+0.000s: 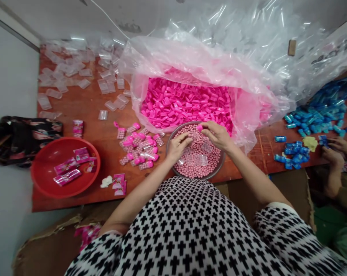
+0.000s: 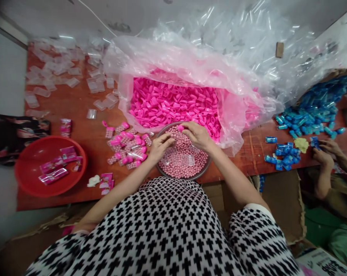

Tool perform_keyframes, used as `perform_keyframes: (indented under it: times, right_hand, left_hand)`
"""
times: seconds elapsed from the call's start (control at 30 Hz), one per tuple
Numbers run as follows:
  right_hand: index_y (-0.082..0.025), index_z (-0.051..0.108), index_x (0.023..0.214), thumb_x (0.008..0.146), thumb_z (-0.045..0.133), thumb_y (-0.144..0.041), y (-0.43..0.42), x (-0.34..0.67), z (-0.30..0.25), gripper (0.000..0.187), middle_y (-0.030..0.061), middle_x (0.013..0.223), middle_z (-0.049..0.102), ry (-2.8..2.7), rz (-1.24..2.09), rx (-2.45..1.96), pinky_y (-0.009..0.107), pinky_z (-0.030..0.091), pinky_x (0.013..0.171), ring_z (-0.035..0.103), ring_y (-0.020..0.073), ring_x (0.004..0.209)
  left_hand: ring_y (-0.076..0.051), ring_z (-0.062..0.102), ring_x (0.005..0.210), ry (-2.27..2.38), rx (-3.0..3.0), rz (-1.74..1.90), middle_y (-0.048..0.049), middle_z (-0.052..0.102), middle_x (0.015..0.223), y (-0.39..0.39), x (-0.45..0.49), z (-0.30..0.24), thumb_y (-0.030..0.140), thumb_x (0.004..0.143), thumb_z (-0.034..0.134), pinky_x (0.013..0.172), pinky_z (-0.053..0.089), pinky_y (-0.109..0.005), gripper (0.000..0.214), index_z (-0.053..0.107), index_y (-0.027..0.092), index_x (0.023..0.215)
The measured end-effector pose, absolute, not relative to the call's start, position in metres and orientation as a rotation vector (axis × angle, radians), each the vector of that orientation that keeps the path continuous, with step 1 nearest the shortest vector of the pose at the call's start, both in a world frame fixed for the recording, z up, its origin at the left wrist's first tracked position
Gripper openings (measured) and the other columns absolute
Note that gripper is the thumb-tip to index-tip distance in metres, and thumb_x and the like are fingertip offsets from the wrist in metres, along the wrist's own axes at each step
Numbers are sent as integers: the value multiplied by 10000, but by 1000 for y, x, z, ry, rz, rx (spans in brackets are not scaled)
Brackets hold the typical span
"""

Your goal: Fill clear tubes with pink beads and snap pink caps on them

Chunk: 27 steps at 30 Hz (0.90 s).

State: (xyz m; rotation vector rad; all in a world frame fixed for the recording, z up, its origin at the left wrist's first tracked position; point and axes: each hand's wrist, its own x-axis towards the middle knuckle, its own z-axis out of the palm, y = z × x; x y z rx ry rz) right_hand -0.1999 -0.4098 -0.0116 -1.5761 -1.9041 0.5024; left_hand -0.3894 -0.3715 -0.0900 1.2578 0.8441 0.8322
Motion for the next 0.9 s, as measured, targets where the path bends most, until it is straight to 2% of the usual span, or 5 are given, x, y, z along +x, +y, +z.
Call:
perform_keyframes:
  times: [0.13, 0.3, 0.63, 0.77, 0.9]
  right_hand:
    - [-215, 593, 1092, 935, 432, -355, -429, -223, -25, 265, 91, 1035, 657, -1962, 439, -1527, 365, 461, 905, 590, 205, 991]
    - [-193, 553, 1123, 952, 382, -333, -446, -227, -30, 280, 114, 968, 628, -2108, 332, -1594, 362, 477, 827, 579, 224, 918]
    - [-154, 558, 1030, 959, 332, -289, -467, -238, -20, 272, 129, 858, 587, -2331, 127, -1728, 371, 453, 739, 531, 245, 808]
    - [-153, 598, 995, 956, 350, -321, -465, -237, -17, 301, 133, 863, 606, -2261, 251, -1728, 380, 459, 766, 554, 242, 820]
    - [-202, 591, 1134, 899, 487, -442, -470, -238, -16, 351, 101, 1019, 647, -1747, 649, -1577, 390, 471, 893, 598, 224, 974]
  left_hand:
    - [-209, 646, 967, 758, 1341, 829, -50, 708, 1053, -378, -392, -80, 370, 745, 664, 909, 500, -358, 370, 700, 182, 1062]
    - [-218, 658, 950, 799, 1429, 841, -55, 721, 1027, -390, -399, -79, 377, 759, 647, 891, 499, -353, 326, 723, 187, 1013]
    - [-209, 668, 922, 678, 1766, 770, -42, 734, 965, -389, -408, -67, 358, 800, 622, 887, 480, -322, 235, 738, 237, 964]
    - [-213, 664, 917, 687, 1724, 785, -60, 731, 965, -391, -405, -67, 370, 779, 645, 897, 477, -326, 253, 744, 218, 955]
    - [-220, 660, 940, 684, 1348, 820, -68, 712, 1056, -395, -402, -74, 438, 758, 657, 857, 511, -345, 394, 713, 180, 1050]
